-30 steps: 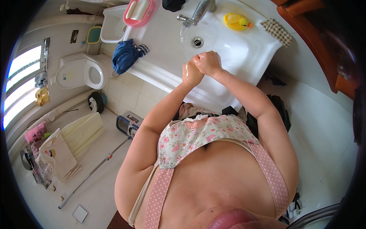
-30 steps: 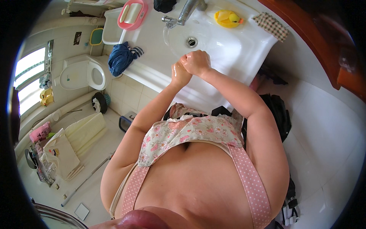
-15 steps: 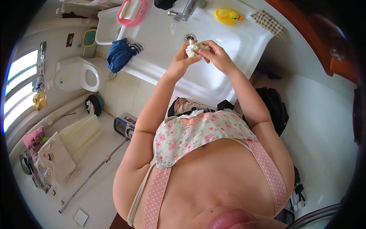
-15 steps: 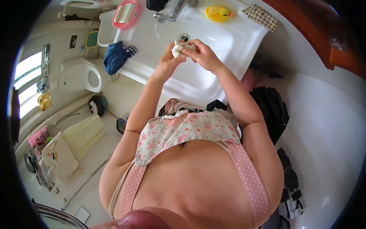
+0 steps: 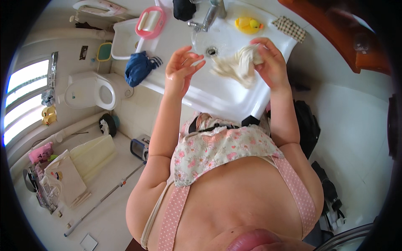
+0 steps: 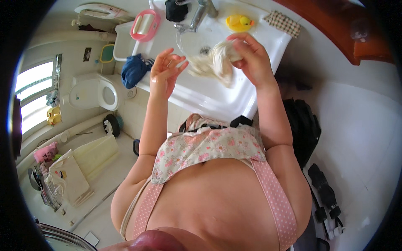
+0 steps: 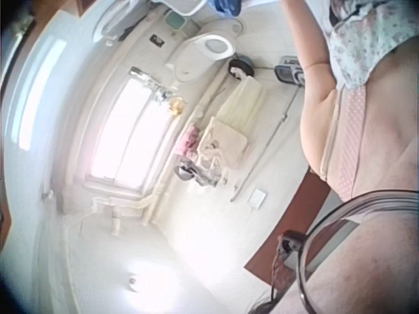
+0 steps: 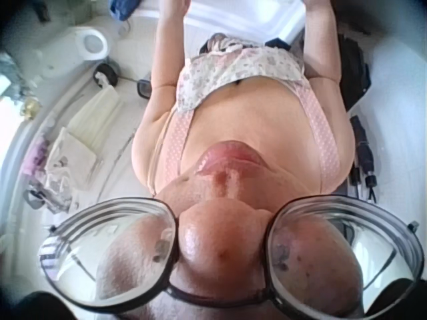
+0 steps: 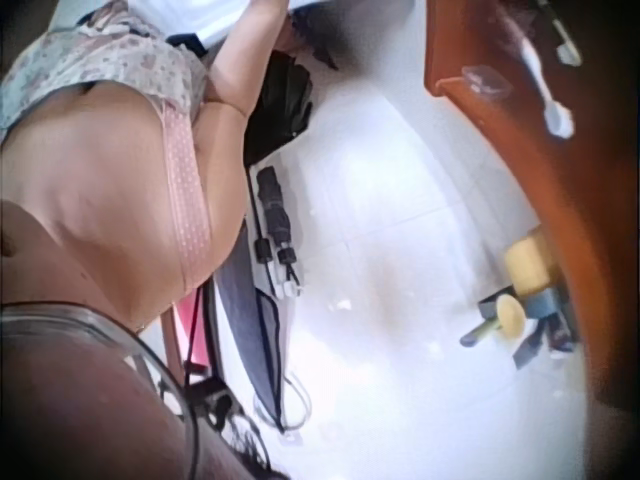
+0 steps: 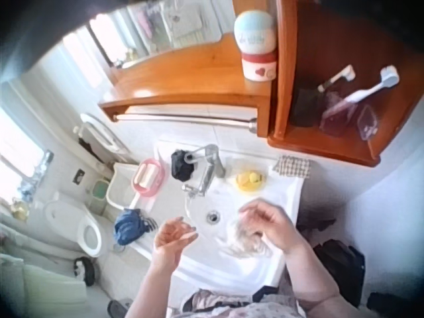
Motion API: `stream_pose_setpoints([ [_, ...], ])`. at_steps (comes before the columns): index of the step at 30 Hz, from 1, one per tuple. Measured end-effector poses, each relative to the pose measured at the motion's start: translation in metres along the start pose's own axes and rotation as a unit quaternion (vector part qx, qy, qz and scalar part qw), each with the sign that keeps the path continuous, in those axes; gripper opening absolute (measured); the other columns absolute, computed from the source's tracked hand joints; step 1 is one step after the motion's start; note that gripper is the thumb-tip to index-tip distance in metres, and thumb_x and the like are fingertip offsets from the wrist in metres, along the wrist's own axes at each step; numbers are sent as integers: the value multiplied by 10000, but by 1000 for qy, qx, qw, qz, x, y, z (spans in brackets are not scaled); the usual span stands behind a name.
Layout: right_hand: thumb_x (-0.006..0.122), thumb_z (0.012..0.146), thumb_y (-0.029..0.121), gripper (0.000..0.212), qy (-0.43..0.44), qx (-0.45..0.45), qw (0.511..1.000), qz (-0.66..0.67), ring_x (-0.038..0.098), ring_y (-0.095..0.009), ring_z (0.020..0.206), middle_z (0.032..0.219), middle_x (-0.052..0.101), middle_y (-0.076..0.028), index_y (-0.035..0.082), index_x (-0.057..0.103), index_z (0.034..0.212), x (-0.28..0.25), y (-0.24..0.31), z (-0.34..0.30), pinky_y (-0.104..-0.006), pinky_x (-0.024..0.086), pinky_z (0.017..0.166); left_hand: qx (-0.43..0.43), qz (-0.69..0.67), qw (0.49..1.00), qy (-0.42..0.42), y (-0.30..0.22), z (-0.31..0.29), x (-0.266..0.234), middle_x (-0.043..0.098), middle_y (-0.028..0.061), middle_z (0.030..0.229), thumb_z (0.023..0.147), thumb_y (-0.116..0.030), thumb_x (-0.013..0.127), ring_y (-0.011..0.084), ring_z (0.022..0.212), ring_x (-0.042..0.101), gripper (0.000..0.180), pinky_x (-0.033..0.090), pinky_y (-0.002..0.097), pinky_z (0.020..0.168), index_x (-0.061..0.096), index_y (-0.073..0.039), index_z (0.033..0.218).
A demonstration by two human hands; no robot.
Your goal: The person hand washes a dark garment in a bathroom sink, repeatedly scrubbing and rinsing it under running water. They then rinse a small white cloth and return to rinsing the dark garment, squeezing out water throughout.
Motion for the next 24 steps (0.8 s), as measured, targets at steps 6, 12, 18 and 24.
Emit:
stream_pose_setpoints([
  [6, 645, 812, 151, 246, 140, 37, 967, -211, 535, -44, 735, 811, 588, 6, 30, 573, 1014, 37, 13, 2, -186, 429, 656, 116, 243, 956, 113, -15, -4, 38, 510, 102, 1152, 760, -77, 640, 257, 1148, 464, 538, 360, 423, 984, 412, -18, 1244],
  [12, 660, 791, 119, 296, 179, -37, 969, -165, 523, -49, 740, 841, 585, -8, 27, 559, 1054, 46, 36, 16, -181, 419, 664, 120, 494, 852, 126, -48, 0, 73, 562, 118, 986, 729, -58, 656, 219, 839, 582, 339, 469, 306, 698, 564, -18, 1052],
  [18, 587, 833, 150, 340, 104, -66, 974, -191, 448, -66, 648, 819, 558, -6, 30, 514, 1143, 50, 37, 26, -186, 379, 609, 337, 536, 771, 61, -92, 24, 62, 564, 107, 919, 692, -3, 626, 218, 827, 575, 215, 456, 272, 701, 604, 20, 904],
  [24, 544, 868, 138, 244, 66, -50, 985, -148, 458, -50, 654, 819, 577, -17, 26, 544, 1085, 25, 2, 38, -181, 389, 619, 265, 445, 829, -209, -159, 91, 17, 619, 25, 750, 800, -236, 626, 83, 669, 546, 265, 436, 228, 578, 637, 1, 918],
])
Point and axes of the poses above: each hand's wrist, its own z-axis towards the middle knuckle, its own x-axis out of the palm, y = z × x, the point moved 2 cm from there along z, towards the middle knuckle
